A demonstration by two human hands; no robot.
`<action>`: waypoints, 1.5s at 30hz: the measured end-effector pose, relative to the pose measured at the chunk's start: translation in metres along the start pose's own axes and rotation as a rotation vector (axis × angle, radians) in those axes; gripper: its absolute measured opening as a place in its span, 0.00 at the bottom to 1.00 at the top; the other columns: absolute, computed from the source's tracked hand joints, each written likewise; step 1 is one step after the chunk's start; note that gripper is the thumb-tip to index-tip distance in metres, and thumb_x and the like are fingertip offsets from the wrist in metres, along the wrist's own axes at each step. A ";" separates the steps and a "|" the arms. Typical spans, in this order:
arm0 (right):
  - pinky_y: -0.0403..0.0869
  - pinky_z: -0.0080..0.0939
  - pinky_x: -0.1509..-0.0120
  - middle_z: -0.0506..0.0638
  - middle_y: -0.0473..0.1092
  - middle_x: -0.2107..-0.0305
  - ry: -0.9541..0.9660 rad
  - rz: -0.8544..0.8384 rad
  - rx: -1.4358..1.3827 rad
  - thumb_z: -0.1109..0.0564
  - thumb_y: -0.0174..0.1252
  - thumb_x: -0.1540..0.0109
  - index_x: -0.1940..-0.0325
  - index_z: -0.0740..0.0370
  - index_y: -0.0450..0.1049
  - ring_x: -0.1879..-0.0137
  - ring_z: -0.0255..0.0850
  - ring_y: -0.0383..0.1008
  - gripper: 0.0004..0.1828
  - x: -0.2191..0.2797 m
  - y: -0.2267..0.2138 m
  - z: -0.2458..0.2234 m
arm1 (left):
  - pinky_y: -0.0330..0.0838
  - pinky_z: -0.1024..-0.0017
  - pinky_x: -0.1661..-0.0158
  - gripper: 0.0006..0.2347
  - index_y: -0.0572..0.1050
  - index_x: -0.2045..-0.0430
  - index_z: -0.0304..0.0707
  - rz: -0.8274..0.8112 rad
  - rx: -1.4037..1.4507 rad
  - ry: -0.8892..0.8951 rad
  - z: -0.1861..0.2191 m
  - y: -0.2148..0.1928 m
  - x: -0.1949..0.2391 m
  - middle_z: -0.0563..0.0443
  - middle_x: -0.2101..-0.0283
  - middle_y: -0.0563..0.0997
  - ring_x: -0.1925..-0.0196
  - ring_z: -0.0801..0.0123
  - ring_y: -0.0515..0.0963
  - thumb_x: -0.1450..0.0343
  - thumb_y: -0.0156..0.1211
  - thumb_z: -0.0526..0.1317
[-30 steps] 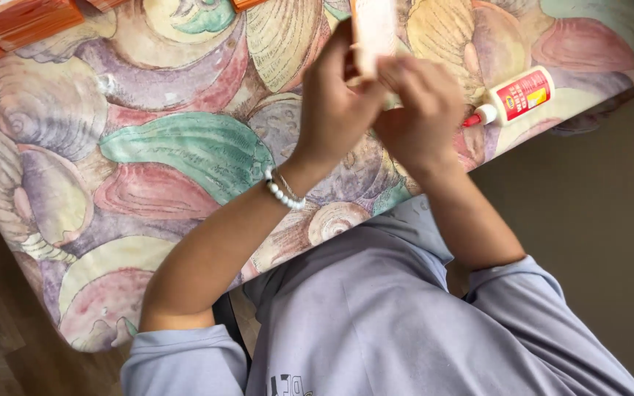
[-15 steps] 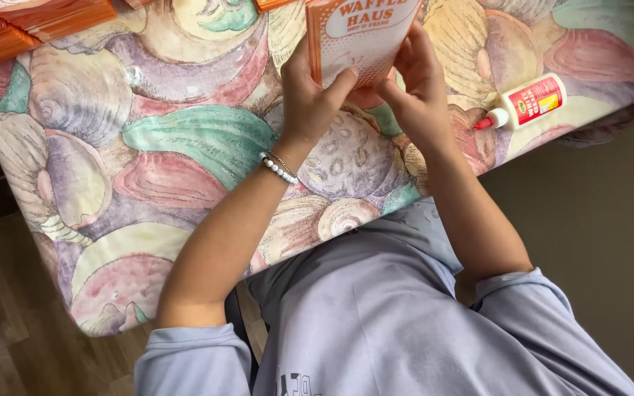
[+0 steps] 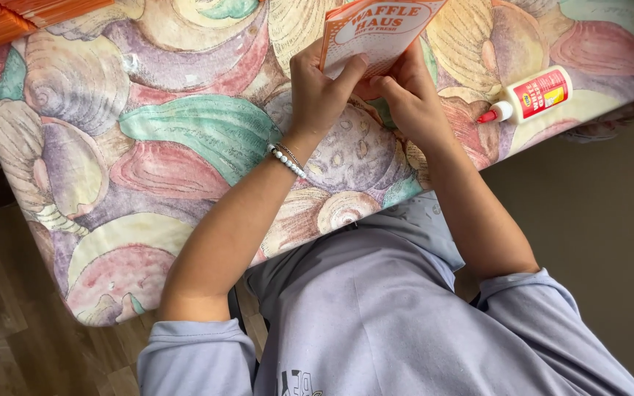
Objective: Folding and gluing paper bags at a table
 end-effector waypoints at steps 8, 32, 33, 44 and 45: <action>0.80 0.44 0.33 0.54 0.67 0.47 0.012 -0.011 -0.014 0.58 0.48 0.27 0.36 0.62 0.55 0.45 0.41 0.76 0.16 0.011 0.001 -0.003 | 0.82 0.66 0.65 0.02 0.80 0.77 0.38 0.237 0.336 -0.181 -0.018 -0.009 0.002 0.51 0.72 0.84 0.65 0.64 0.83 0.36 0.67 0.35; 0.79 0.25 0.64 0.47 0.77 0.65 0.296 0.259 0.072 0.55 0.67 0.34 0.48 0.61 0.77 0.67 0.31 0.76 0.13 -0.026 -0.174 -0.029 | 0.82 0.74 0.79 0.08 0.79 0.64 0.31 0.014 0.411 -0.509 -0.037 0.029 -0.050 0.42 0.66 0.83 0.73 0.54 0.88 0.29 0.64 0.39; 0.76 0.26 0.67 0.48 0.76 0.69 0.290 0.332 0.070 0.57 0.67 0.33 0.55 0.61 0.78 0.70 0.32 0.74 0.07 -0.028 -0.184 -0.025 | 0.82 0.71 0.79 0.08 0.79 0.64 0.32 0.032 0.444 -0.533 -0.044 0.038 -0.051 0.41 0.69 0.85 0.73 0.53 0.89 0.30 0.65 0.39; 0.76 0.28 0.66 0.43 0.72 0.69 0.151 0.498 0.219 0.63 0.68 0.30 0.56 0.57 0.78 0.66 0.31 0.76 0.05 -0.032 -0.366 -0.049 | 0.84 0.82 0.68 0.26 0.76 0.57 0.40 -0.015 -0.127 -0.195 -0.059 0.068 -0.133 0.53 0.63 0.87 0.66 0.75 0.86 0.38 0.66 0.60; 0.79 0.32 0.63 0.41 0.71 0.70 0.140 0.584 0.135 0.66 0.71 0.31 0.61 0.54 0.76 0.60 0.33 0.80 0.11 -0.026 -0.401 -0.043 | 0.84 0.76 0.65 0.21 0.76 0.59 0.41 -0.005 -0.291 -0.004 -0.060 0.076 -0.145 0.54 0.63 0.86 0.63 0.72 0.86 0.37 0.71 0.54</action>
Point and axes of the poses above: each hand's wrist, its own x-axis away from the middle knuckle, its own y-axis out of the palm, z = x × y, the point moved 8 cm from there along -x, towards the middle knuckle
